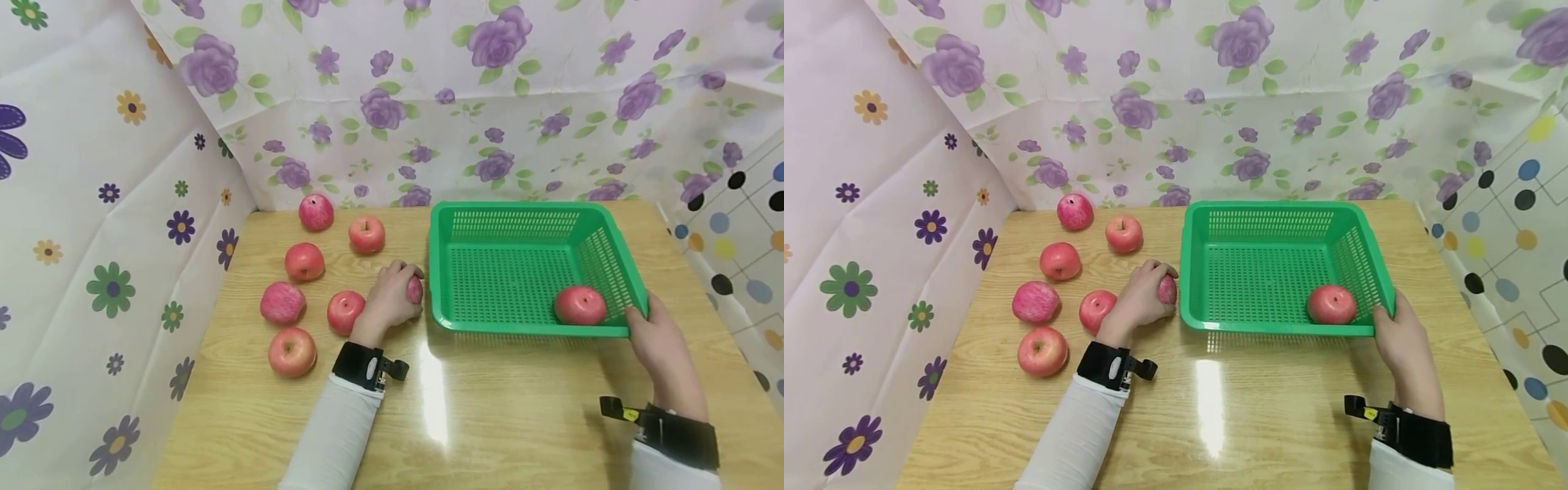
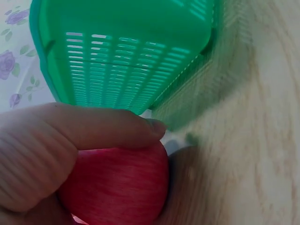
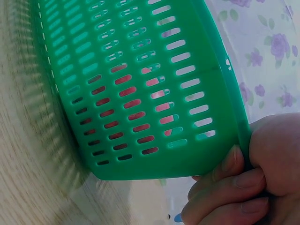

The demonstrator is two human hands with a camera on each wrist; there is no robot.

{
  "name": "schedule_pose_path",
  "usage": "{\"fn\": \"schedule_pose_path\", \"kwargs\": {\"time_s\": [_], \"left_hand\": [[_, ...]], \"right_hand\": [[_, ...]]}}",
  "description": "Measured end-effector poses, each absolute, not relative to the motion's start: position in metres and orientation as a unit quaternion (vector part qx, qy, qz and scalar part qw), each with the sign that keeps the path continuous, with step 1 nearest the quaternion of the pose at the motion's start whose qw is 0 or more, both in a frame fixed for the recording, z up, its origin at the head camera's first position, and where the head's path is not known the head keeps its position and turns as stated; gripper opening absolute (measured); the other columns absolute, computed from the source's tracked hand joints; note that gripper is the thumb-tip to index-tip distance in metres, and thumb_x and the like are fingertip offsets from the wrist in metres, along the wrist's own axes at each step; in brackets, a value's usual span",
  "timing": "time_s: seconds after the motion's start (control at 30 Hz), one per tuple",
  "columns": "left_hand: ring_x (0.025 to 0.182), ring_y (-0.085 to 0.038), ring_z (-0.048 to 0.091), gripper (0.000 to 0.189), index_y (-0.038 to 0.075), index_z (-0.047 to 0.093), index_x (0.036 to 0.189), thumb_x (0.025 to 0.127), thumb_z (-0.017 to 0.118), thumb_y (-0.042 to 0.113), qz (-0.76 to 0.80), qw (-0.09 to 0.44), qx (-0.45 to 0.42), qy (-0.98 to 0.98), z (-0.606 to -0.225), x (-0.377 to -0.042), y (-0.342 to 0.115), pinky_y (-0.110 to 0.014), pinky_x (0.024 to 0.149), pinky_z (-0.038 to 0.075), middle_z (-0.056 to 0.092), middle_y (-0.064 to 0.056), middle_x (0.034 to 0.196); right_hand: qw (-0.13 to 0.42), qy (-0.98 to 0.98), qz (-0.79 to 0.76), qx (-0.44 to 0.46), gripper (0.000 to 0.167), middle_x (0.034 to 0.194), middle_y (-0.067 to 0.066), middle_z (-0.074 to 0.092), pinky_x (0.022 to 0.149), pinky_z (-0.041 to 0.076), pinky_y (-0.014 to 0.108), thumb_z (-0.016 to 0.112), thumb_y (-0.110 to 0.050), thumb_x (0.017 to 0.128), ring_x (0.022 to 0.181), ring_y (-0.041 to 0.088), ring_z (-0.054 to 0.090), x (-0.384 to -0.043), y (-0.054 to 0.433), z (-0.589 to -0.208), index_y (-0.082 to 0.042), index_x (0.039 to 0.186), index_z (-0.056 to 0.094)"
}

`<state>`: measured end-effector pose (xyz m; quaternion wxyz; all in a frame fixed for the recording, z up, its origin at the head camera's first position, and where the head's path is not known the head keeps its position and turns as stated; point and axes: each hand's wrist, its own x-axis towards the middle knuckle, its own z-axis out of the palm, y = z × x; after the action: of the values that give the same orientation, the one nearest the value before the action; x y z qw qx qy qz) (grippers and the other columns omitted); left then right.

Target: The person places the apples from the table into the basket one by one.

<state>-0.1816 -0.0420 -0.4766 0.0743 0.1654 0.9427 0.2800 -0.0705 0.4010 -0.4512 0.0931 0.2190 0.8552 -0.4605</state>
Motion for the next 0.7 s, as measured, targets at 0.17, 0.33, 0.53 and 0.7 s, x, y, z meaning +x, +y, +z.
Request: {"fn": "schedule_pose_path", "kwargs": {"time_s": [0.17,0.33,0.53,0.7], "left_hand": [[0.124,-0.033,0.053,0.071,0.019,0.065,0.134,0.071,0.096,0.01,0.271,0.075,0.159,0.946,-0.477,-0.1823,-0.0431,-0.054,0.093,0.054,0.055,-0.009,0.134],[0.124,-0.033,0.054,0.07,0.019,0.065,0.133,0.071,0.096,0.011,0.275,0.076,0.159,0.945,-0.4761,-0.1838,-0.0448,-0.052,0.095,0.054,0.056,-0.009,0.135],[0.122,-0.033,0.054,0.067,0.018,0.066,0.132,0.072,0.095,0.01,0.287,0.075,0.157,0.942,-0.4758,-0.1833,-0.0455,-0.049,0.096,0.053,0.057,-0.009,0.133],[0.124,-0.032,0.053,0.068,0.017,0.065,0.134,0.072,0.094,0.012,0.299,0.064,0.145,0.941,-0.4778,-0.1827,-0.0452,-0.05,0.097,0.053,0.057,-0.009,0.134]], "right_hand": [[0.096,0.857,-0.457,0.219,0.075,0.17,0.037,0.015,0.113,0.017,0.082,0.024,-0.045,0.114,0.152,0.062,0.016,-0.0725,0.4017,-0.45,-0.005,0.17,-0.005],[0.097,0.859,-0.454,0.217,0.075,0.17,0.037,0.012,0.113,0.016,0.083,0.024,-0.045,0.114,0.152,0.063,0.012,-0.0714,0.4021,-0.4491,-0.005,0.17,-0.006],[0.095,0.862,-0.446,0.22,0.075,0.169,0.038,0.014,0.113,0.016,0.083,0.024,-0.045,0.114,0.152,0.063,0.013,-0.0705,0.4026,-0.4496,-0.004,0.169,-0.005],[0.095,0.862,-0.447,0.219,0.075,0.169,0.038,0.014,0.114,0.016,0.082,0.024,-0.045,0.114,0.152,0.063,0.014,-0.0711,0.4029,-0.4515,-0.004,0.17,-0.005]]}}
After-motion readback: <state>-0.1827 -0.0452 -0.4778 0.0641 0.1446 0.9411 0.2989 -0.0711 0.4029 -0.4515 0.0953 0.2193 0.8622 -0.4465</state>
